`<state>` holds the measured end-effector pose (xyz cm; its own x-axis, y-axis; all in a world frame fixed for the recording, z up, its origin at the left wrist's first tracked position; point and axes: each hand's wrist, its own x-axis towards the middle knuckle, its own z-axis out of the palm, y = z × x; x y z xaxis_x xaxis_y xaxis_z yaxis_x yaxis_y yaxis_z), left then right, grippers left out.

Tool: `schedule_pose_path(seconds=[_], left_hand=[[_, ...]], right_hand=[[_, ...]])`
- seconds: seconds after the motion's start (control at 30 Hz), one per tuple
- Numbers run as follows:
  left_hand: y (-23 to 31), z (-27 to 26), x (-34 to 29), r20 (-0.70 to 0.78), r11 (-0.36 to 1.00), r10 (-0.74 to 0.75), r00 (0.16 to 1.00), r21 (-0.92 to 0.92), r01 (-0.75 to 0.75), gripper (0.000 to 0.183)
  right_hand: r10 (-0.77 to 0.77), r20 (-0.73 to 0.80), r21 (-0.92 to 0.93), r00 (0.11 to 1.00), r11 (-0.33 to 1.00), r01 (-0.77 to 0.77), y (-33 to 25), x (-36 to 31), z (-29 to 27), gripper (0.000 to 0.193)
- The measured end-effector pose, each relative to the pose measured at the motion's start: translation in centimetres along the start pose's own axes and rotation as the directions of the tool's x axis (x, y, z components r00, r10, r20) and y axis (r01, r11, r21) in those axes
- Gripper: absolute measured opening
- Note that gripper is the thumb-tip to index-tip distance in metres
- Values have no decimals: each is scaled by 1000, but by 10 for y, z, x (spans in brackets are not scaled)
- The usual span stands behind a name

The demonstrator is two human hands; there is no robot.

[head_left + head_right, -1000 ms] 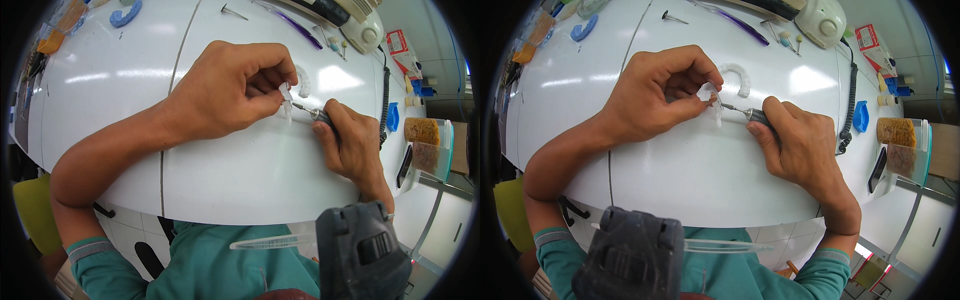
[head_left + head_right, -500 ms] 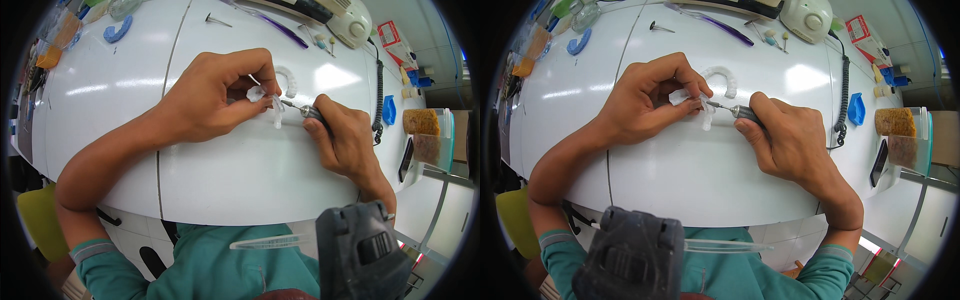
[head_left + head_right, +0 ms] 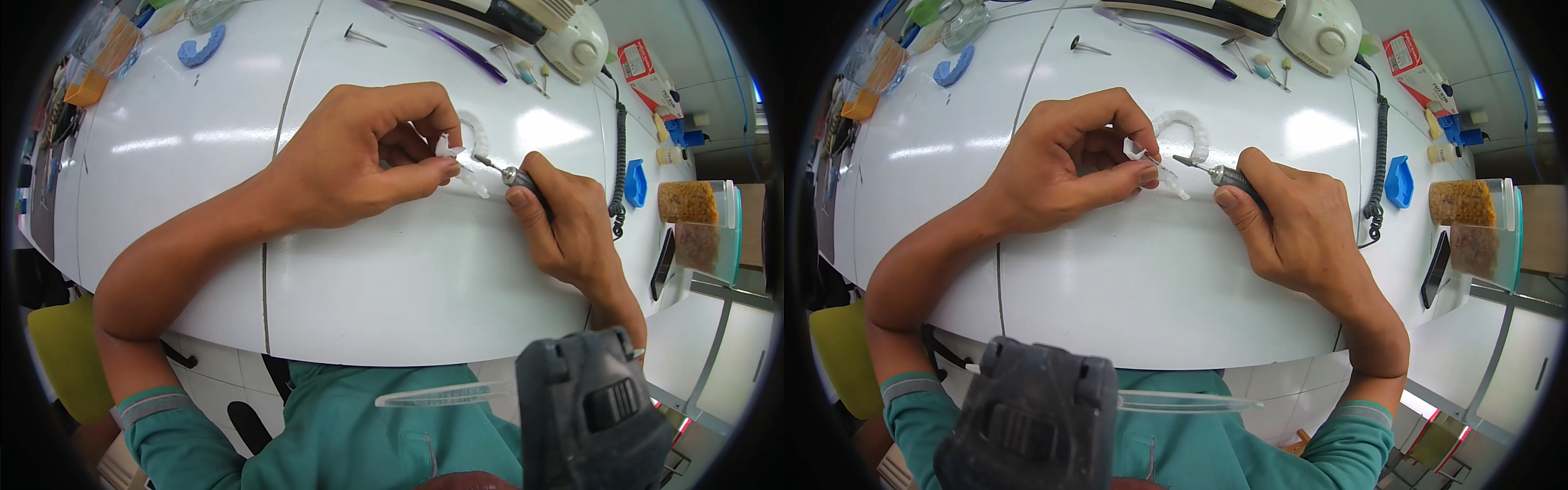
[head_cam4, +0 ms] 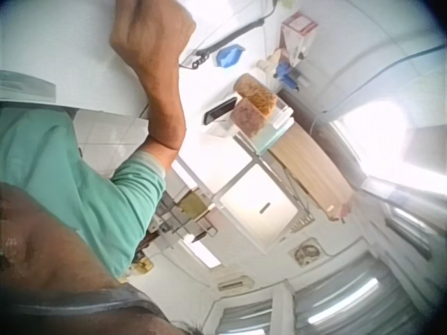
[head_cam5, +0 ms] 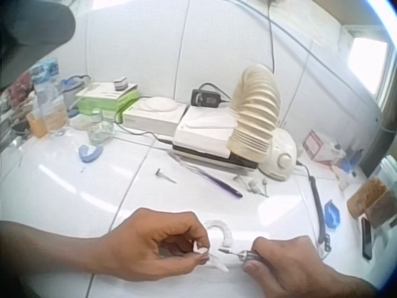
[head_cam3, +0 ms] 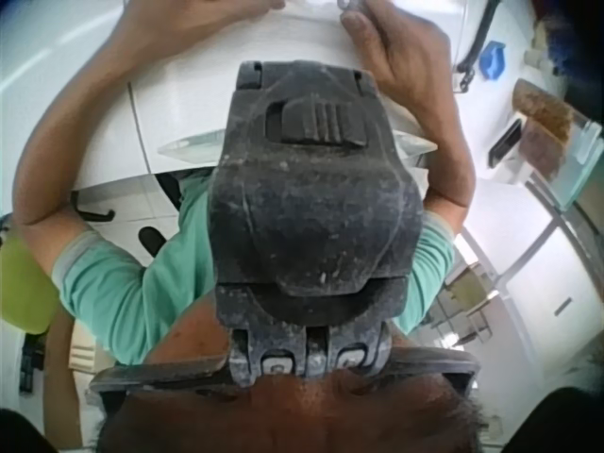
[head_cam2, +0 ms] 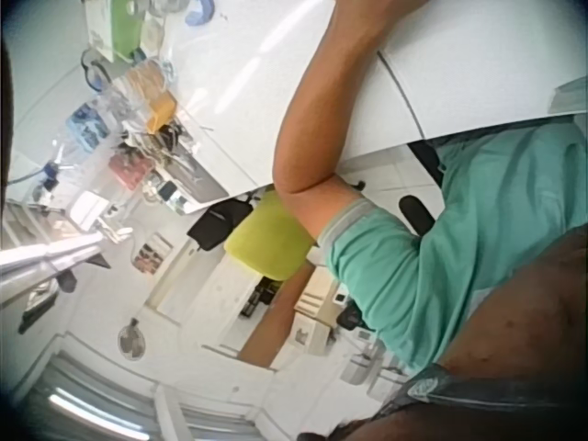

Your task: The person uses a rotary handpiece to grind and smooth the surface of a small white dental appliance, likely a retainer or aligner. They hold the appliance with their left hand and operate the tool with their right hand, rotating the object to access different areas.

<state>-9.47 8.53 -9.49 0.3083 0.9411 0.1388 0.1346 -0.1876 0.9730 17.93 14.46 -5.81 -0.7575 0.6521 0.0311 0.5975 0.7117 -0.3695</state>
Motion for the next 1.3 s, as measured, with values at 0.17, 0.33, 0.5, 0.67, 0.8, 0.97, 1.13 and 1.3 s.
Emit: schedule_pose_path(seconds=[0.17,0.33,0.5,0.67,0.8,0.97,1.13,1.3], left_hand=[[-2,1,0,-26,1000,17,1000,-16,-18,14],[0,1,0,-35,1000,11,999,-9,-11,15],[-1,0,-2,-57,998,53,997,27,-52,16],[-6,2,0,-61,991,128,990,-25,-130,13],[-11,1,-1,-57,993,118,991,-22,-119,13],[-8,2,-3,-65,991,134,989,6,-133,16],[-12,5,-3,-96,974,195,976,134,-182,23],[-8,3,-1,-81,993,96,992,73,-91,34]], right_hand=[[10,-1,3,1000,1000,-10,-1,1,0,31],[16,0,-1,1000,1000,-16,-1,1,0,31],[1,4,5,1000,1000,-2,-1,2,-1,30],[-13,-4,-2,1000,1000,13,0,-1,0,30],[-21,7,27,1000,999,21,3,2,2,31],[44,18,78,999,996,-45,1,4,-3,36],[106,9,130,994,986,-106,1,4,-4,39],[101,-1,129,995,987,-100,0,4,-6,39]])
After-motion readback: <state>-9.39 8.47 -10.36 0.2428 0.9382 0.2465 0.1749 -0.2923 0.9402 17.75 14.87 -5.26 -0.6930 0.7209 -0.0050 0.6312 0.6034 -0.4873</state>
